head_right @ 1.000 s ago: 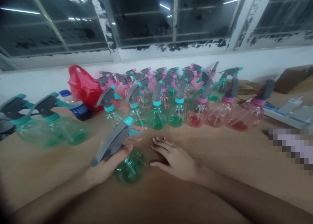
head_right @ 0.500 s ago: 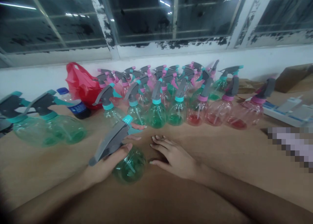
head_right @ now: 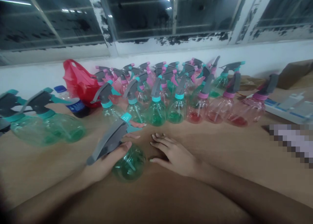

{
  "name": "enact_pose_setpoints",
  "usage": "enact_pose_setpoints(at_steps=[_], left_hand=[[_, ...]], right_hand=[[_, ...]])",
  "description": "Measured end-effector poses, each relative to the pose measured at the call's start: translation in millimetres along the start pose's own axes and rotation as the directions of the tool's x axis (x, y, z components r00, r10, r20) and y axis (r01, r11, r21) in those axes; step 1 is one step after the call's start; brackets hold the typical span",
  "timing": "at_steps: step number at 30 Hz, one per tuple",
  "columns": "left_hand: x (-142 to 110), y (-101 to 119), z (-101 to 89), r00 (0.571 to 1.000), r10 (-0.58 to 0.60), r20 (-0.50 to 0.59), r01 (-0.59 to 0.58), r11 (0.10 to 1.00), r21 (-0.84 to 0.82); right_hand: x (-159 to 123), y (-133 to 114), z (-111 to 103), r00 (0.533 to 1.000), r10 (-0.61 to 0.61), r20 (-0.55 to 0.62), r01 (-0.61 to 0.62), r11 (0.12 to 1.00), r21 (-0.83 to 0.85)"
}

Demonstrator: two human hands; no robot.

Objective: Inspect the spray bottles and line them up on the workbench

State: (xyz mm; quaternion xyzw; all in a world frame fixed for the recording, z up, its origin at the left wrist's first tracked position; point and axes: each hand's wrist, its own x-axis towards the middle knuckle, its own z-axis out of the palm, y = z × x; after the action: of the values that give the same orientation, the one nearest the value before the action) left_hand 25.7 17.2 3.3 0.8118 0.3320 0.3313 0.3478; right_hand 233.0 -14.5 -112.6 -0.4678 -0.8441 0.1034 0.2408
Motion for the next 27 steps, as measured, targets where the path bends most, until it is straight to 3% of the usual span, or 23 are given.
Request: enact_pose_setpoints(at_steps=[13, 20, 27], left_hand=[[0.7, 2.0, 1.0, 1.0, -0.014, -0.013, 0.013, 0.998, -0.066], [-1.7, 3.4, -6.9, 1.0, 0.014, 0.008, -0.015, 0.998, 0.054], [-2.7, 1.1, -0.3, 0.999, -0.021, -0.025, 0.022, 1.0, 0.014]], right_hand=[[-0.3, -1.5, -0.3, 1.0, 0.005, -0.025, -0.004, 0.999, 0.032], [0.6, -1.9, -1.5, 1.0, 0.001, -0.001, -0.001, 1.0, 0.006], [-0.1, -0.7, -1.8, 1.0, -0.005, -0.001, 0.005, 1.0, 0.018]])
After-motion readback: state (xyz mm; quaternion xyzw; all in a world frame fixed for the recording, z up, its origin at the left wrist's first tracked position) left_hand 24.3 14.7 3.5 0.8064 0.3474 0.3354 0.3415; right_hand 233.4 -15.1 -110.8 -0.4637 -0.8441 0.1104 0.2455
